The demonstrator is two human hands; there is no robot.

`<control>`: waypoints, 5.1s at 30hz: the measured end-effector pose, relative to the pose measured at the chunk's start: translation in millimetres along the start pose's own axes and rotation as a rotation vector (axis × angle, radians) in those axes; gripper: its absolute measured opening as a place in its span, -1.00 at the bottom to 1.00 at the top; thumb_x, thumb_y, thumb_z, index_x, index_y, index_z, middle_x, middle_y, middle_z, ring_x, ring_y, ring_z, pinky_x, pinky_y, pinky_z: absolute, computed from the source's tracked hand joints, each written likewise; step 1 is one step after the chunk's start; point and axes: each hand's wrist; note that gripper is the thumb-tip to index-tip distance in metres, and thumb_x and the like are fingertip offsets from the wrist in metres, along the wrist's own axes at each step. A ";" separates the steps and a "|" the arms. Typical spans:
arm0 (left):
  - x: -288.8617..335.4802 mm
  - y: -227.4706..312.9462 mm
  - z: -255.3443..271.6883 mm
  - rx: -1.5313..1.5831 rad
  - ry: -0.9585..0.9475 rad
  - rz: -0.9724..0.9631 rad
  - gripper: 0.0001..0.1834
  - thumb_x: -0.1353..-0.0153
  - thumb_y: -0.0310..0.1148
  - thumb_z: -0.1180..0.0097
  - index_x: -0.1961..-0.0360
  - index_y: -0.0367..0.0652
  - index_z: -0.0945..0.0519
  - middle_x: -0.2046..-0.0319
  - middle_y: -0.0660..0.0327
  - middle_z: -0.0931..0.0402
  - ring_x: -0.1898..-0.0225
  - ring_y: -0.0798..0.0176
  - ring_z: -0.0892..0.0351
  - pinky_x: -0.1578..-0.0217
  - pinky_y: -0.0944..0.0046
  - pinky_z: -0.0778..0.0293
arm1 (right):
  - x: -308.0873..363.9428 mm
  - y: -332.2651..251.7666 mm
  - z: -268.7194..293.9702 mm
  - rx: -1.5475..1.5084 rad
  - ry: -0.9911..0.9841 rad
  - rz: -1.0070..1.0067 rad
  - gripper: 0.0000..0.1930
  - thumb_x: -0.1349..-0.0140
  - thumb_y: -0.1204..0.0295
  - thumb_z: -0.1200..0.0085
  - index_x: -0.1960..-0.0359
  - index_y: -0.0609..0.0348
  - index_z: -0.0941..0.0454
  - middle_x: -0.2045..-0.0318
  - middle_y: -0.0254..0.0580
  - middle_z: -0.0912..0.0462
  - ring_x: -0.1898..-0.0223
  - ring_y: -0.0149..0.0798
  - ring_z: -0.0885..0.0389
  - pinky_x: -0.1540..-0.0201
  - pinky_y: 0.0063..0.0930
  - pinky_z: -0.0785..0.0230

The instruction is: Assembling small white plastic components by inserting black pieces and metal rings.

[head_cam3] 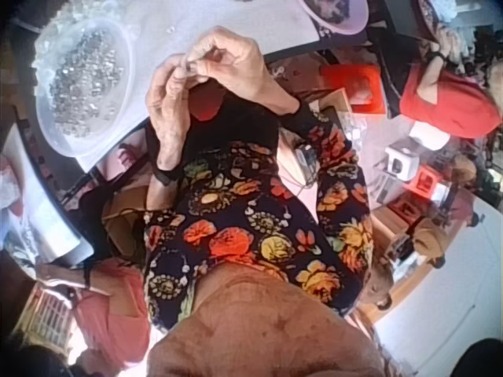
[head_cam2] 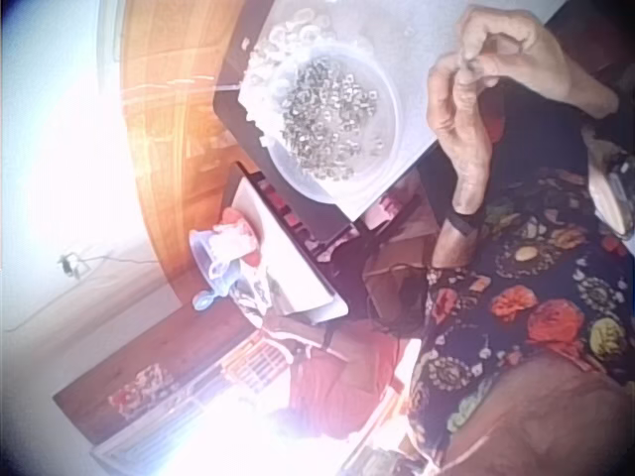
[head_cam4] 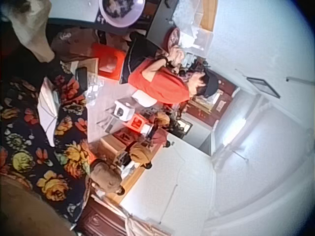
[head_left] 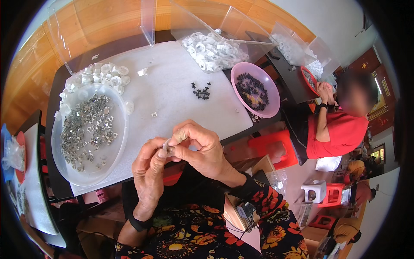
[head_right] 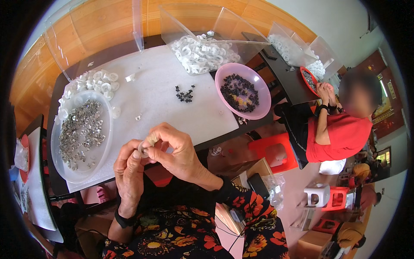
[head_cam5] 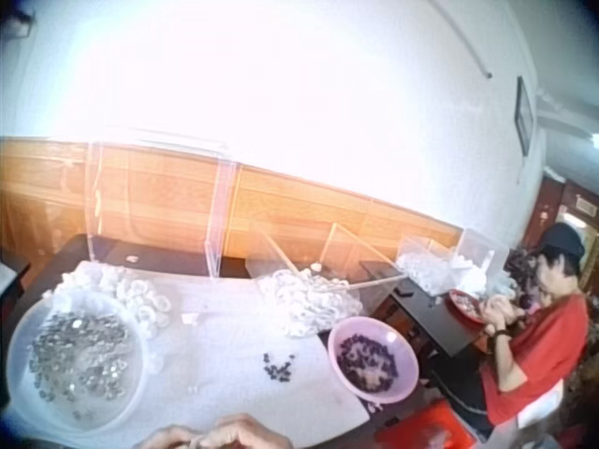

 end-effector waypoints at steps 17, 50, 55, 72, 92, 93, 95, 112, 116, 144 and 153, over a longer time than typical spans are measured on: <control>-15.0 5.4 15.8 0.357 -0.028 0.338 -0.68 -0.28 -0.29 -0.05 0.04 -0.29 -0.49 0.29 0.08 -0.56 0.35 0.20 -0.58 0.38 0.24 -0.55 | -7.8 -17.4 7.6 0.460 -0.060 0.221 -0.81 -0.05 0.64 -0.11 0.28 0.15 -0.57 0.32 -0.26 -0.48 0.43 -0.43 -0.51 0.41 -0.56 -0.39; -17.8 1.9 16.3 0.346 -0.095 0.273 -0.73 -0.30 -0.36 -0.01 0.07 -0.31 -0.48 0.36 0.05 -0.54 0.39 0.22 -0.55 0.39 0.26 -0.53 | -70.4 -1.0 76.8 1.217 0.214 0.204 -0.74 -0.08 0.61 0.04 0.15 0.30 -0.44 0.27 0.07 -0.49 0.35 0.15 -0.51 0.27 -0.10 -0.36; -16.0 2.6 15.5 0.363 -0.102 0.259 -0.76 -0.31 -0.40 0.01 0.08 -0.32 -0.48 0.36 0.06 -0.54 0.38 0.23 -0.56 0.38 0.27 -0.54 | -98.4 7.1 81.5 1.360 0.135 0.171 -0.88 -0.06 0.52 -0.02 0.37 0.18 -0.58 0.42 -0.02 -0.58 0.35 0.07 -0.55 0.30 -0.13 -0.37; -16.0 2.1 18.3 0.372 -0.102 0.278 -0.75 -0.30 -0.39 0.00 0.06 -0.31 -0.49 0.33 0.06 -0.54 0.35 0.20 -0.57 0.38 0.25 -0.55 | -62.3 1.7 45.3 1.229 -0.074 0.155 -0.91 -0.04 0.56 -0.06 0.38 0.23 -0.53 0.46 -0.10 -0.62 0.50 -0.13 -0.61 0.43 -0.33 -0.41; -17.3 1.6 15.5 0.295 -0.062 0.291 -0.71 -0.28 -0.34 -0.04 0.06 -0.31 -0.48 0.34 0.00 -0.54 0.41 0.17 -0.55 0.42 0.24 -0.51 | -58.3 6.2 66.9 0.763 -0.056 0.185 -0.83 -0.01 0.68 -0.05 0.33 0.29 -0.57 0.45 -0.11 -0.59 0.51 -0.24 -0.57 0.43 -0.44 -0.39; -17.3 1.8 15.5 0.293 -0.065 0.291 -0.71 -0.27 -0.34 -0.04 0.06 -0.31 -0.48 0.34 0.00 -0.54 0.41 0.17 -0.55 0.42 0.25 -0.51 | -59.1 3.8 67.1 0.792 -0.094 0.182 -0.83 0.01 0.69 -0.08 0.34 0.29 -0.58 0.44 -0.09 -0.60 0.49 -0.17 -0.58 0.42 -0.42 -0.40; -17.0 1.7 15.5 0.285 -0.060 0.287 -0.71 -0.27 -0.34 -0.04 0.07 -0.31 -0.48 0.34 0.00 -0.54 0.41 0.17 -0.55 0.42 0.25 -0.51 | -61.7 10.7 67.7 0.817 -0.115 0.239 -0.83 0.02 0.68 -0.10 0.35 0.28 -0.58 0.44 -0.09 -0.59 0.47 -0.12 -0.59 0.41 -0.39 -0.41; -21.0 6.4 20.4 0.412 -0.116 0.291 -0.63 -0.30 -0.30 -0.02 -0.03 -0.33 -0.39 0.21 -0.06 -0.51 0.34 0.22 -0.54 0.31 0.31 -0.54 | -61.5 6.9 54.5 1.054 -0.084 0.226 -0.94 0.00 0.56 -0.15 0.46 0.23 -0.54 0.48 -0.03 -0.56 0.47 0.03 -0.56 0.40 -0.22 -0.37; -20.4 7.7 17.5 0.390 -0.103 0.323 -0.63 -0.28 -0.33 -0.04 -0.02 -0.35 -0.40 0.16 -0.09 -0.51 0.35 0.24 -0.54 0.32 0.34 -0.54 | -65.4 7.9 57.6 1.038 -0.108 0.170 -0.95 -0.01 0.57 -0.13 0.45 0.25 -0.55 0.47 -0.01 -0.58 0.46 0.02 -0.57 0.38 -0.23 -0.39; -17.8 8.3 8.7 0.342 0.015 0.272 -0.65 -0.32 -0.23 0.01 0.04 -0.32 -0.43 0.38 0.14 -0.51 0.43 0.29 -0.52 0.45 0.31 -0.48 | -28.2 -28.5 2.9 0.563 -0.098 0.300 -0.90 -0.08 0.62 -0.06 0.44 0.21 -0.39 0.49 -0.14 -0.50 0.52 -0.11 -0.57 0.49 -0.35 -0.40; -16.7 5.0 7.6 0.310 0.000 0.244 -0.67 -0.32 -0.24 0.00 0.08 -0.33 -0.48 0.35 0.14 -0.52 0.43 0.31 -0.51 0.44 0.34 -0.47 | -23.8 -38.8 -0.8 0.859 -0.157 0.386 -0.89 -0.10 0.54 -0.04 0.44 0.20 -0.33 0.50 -0.14 -0.45 0.46 -0.07 -0.53 0.45 -0.27 -0.39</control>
Point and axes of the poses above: each hand's wrist, its own x-axis away from the middle knuckle, its own z-axis out of the back of the hand, y = z × x
